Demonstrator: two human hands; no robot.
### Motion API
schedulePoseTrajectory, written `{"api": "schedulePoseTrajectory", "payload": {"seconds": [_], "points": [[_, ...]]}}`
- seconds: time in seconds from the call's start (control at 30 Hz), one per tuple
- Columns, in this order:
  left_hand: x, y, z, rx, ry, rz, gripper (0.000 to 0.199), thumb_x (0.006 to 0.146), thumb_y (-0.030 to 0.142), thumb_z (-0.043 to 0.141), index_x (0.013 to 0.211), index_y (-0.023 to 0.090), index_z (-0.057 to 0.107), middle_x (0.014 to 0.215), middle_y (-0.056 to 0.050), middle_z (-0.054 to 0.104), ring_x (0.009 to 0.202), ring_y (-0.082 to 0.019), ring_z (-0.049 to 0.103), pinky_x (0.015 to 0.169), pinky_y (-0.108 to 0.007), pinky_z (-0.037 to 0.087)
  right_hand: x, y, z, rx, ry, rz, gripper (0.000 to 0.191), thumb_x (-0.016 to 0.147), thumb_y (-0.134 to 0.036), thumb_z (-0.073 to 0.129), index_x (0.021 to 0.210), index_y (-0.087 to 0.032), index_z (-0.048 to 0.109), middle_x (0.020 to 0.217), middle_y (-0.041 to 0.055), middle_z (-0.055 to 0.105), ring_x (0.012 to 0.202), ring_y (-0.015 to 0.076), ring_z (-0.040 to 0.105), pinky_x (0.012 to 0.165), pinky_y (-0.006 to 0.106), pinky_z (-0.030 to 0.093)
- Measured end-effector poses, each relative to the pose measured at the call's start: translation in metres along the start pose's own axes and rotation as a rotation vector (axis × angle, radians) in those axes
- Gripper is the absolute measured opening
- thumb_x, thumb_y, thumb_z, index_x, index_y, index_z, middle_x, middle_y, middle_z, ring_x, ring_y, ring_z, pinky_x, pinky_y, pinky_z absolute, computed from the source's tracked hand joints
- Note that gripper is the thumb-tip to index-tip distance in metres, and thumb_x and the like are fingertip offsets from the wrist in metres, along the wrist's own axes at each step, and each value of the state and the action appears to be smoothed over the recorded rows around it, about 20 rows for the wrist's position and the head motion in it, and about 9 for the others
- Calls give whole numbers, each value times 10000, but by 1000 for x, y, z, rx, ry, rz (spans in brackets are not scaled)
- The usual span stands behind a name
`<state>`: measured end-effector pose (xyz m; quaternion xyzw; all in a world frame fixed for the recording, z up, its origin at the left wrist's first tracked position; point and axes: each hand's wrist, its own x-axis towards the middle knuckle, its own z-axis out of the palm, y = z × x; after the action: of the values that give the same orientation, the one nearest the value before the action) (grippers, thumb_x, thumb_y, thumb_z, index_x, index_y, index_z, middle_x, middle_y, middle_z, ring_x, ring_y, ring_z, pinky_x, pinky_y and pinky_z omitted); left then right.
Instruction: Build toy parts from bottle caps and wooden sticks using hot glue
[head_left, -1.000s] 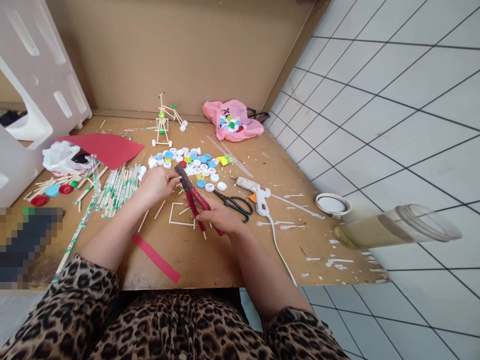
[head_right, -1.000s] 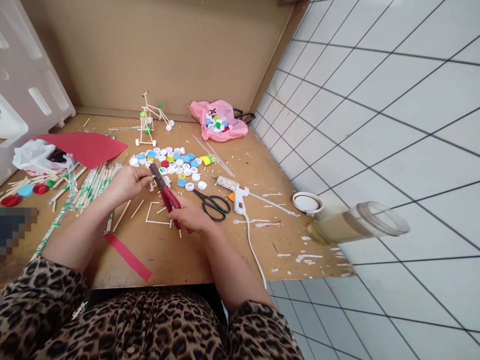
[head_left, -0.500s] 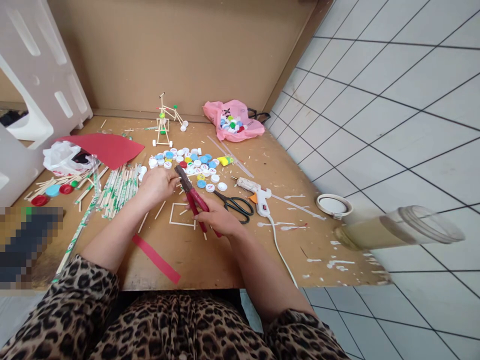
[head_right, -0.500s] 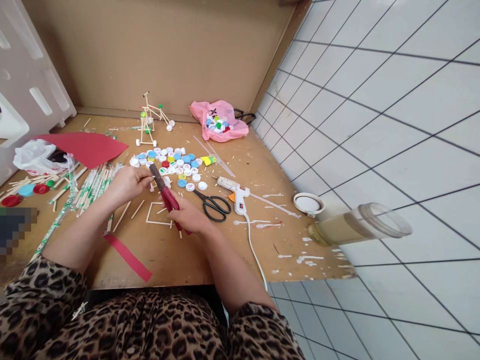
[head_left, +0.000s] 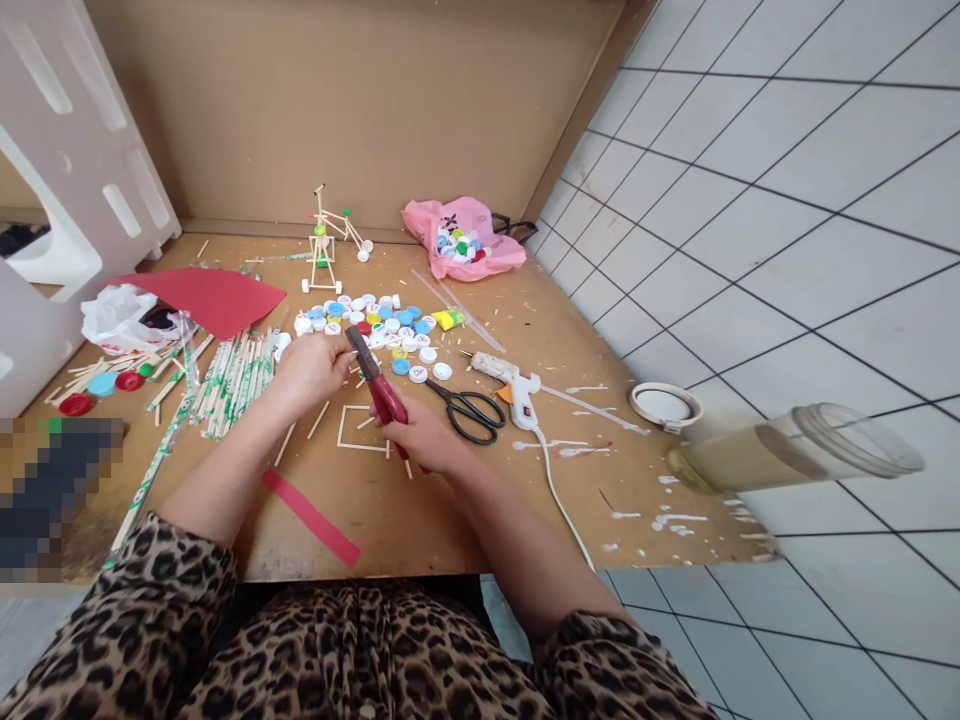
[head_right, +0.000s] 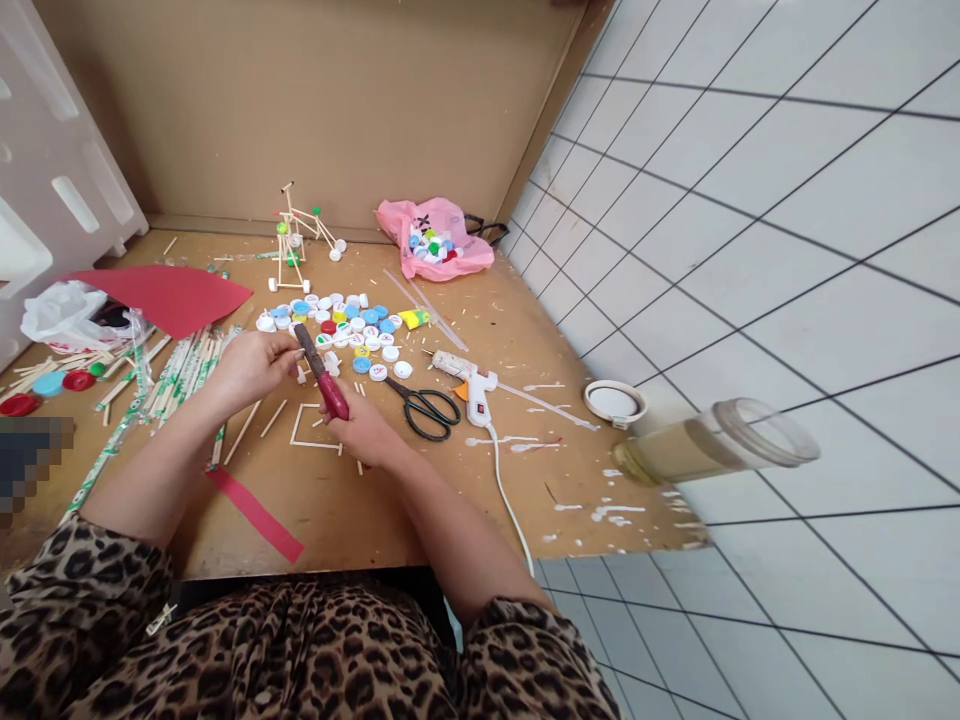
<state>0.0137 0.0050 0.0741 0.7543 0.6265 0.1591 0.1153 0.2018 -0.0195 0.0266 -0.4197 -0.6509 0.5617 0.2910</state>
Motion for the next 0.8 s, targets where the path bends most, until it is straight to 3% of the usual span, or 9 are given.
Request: {"api": "schedulePoseTrajectory", "payload": {"seconds": [0.13,0.3,0.53,0.63,0.8], "points": [[1,-4,-1,-99,9,17,264,854,284,517,665,221,690,724,-43,745,706,-207,637,639,-304,404,1,3,9,-16,33,24,550,595,-136,547,1138,-225,538,845,-28,576,754,148,528,700,279,456],[2,-5,-2,-311,7,5,276,811,261,536,556,205,623,584,-11,683,588,-164,577,629,-289,413,1,6,13,-38,49,26,633,597,-137,542,1224,-215,512,878,-11,567,756,154,518,716,293,467],[1,-3,-6,-796,-152,-30,240,845,279,514,658,166,613,568,-32,685,436,-100,472,499,-234,403,1,8,6,-112,76,-54,792,620,-115,527,1401,-209,429,941,6,595,825,163,554,824,332,480],[2,-4,-4,-811,-199,-75,251,862,219,493,639,170,598,527,-10,648,430,-98,460,522,-238,411,2,9,3,-109,51,-63,813,613,-111,521,1414,-214,419,1013,24,611,882,171,568,861,342,483],[3,-4,-1,-637,-102,46,361,863,174,472,508,188,533,517,7,598,519,-117,498,626,-256,421,-2,4,-7,18,-64,-39,733,595,-149,547,1322,-226,485,1115,44,611,999,196,586,824,325,504]]}}
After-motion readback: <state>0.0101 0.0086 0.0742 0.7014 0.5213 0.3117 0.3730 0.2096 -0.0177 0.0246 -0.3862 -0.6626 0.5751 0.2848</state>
